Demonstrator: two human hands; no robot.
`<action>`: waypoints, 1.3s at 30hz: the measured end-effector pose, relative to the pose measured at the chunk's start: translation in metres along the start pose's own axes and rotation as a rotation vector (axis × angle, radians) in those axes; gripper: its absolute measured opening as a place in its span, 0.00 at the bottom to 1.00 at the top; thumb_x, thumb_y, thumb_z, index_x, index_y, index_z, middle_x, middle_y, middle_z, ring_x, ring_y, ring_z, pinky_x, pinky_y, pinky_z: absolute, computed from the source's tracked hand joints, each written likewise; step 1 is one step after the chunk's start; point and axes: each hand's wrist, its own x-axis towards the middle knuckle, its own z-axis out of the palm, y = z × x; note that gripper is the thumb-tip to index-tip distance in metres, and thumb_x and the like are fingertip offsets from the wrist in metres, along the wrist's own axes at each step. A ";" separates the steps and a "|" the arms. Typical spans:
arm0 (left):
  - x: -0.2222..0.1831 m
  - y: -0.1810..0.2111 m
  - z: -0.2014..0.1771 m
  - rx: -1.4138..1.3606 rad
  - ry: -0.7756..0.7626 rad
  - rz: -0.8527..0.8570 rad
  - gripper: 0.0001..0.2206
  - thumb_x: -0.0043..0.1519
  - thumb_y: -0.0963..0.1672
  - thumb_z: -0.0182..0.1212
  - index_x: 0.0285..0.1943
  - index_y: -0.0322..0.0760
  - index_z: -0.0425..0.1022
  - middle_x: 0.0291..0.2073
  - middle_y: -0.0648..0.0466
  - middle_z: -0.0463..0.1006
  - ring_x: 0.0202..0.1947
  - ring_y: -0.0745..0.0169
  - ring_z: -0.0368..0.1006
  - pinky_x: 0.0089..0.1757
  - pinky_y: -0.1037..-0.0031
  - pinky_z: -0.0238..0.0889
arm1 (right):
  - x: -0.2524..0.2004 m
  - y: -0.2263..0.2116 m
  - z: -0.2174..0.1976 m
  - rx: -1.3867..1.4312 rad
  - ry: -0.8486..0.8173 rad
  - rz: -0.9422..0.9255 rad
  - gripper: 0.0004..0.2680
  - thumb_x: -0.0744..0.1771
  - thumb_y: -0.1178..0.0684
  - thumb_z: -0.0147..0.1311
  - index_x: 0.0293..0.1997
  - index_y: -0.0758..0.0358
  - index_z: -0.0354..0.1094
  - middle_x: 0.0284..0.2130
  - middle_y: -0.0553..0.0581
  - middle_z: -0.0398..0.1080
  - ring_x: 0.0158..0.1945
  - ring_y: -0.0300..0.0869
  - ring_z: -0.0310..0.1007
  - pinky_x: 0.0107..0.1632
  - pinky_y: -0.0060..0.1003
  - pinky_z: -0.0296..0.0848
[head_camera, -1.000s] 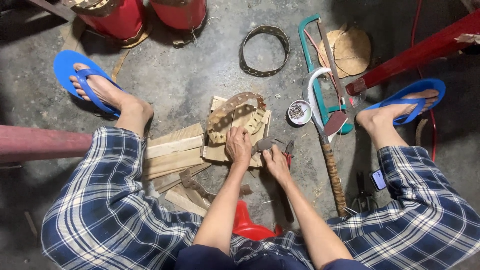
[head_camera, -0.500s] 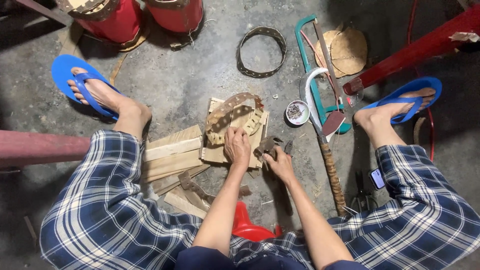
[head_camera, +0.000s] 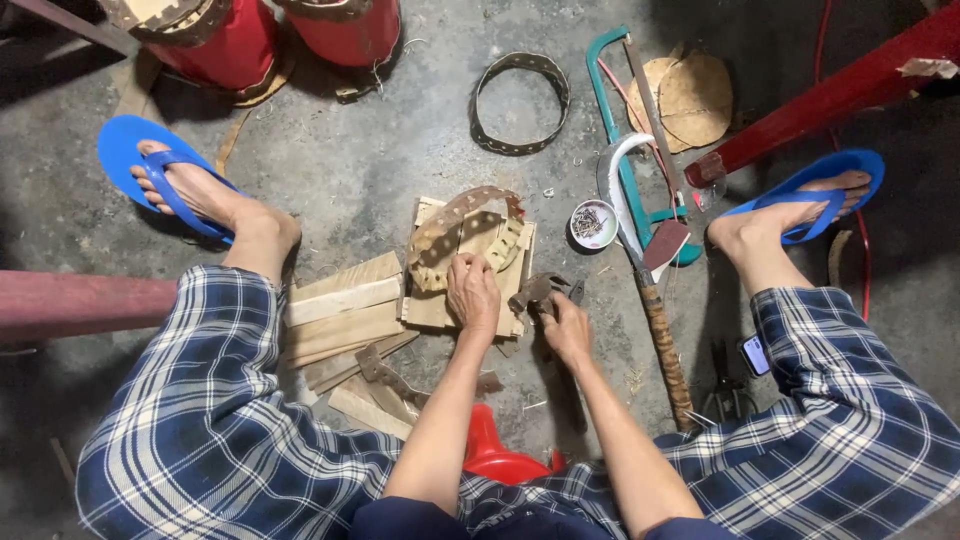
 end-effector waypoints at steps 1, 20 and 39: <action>0.001 0.000 -0.001 0.001 -0.001 0.002 0.06 0.55 0.40 0.64 0.32 0.44 0.70 0.41 0.56 0.70 0.45 0.49 0.72 0.46 0.62 0.68 | 0.000 0.002 0.002 0.002 0.000 0.001 0.09 0.65 0.53 0.58 0.49 0.49 0.72 0.43 0.60 0.78 0.53 0.57 0.76 0.54 0.53 0.74; 0.002 -0.008 0.009 -0.048 -0.033 -0.019 0.04 0.55 0.39 0.63 0.32 0.42 0.72 0.41 0.55 0.71 0.45 0.47 0.71 0.46 0.61 0.67 | 0.025 0.015 -0.015 -0.029 0.622 -0.076 0.16 0.62 0.62 0.55 0.55 0.59 0.63 0.50 0.63 0.63 0.57 0.61 0.67 0.58 0.53 0.68; 0.015 -0.012 0.020 0.282 0.001 0.116 0.04 0.54 0.41 0.62 0.30 0.49 0.76 0.33 0.59 0.73 0.42 0.56 0.70 0.48 0.59 0.60 | 0.081 -0.081 0.015 -0.581 0.034 -0.684 0.14 0.64 0.47 0.56 0.56 0.42 0.66 0.58 0.37 0.63 0.44 0.50 0.74 0.44 0.42 0.82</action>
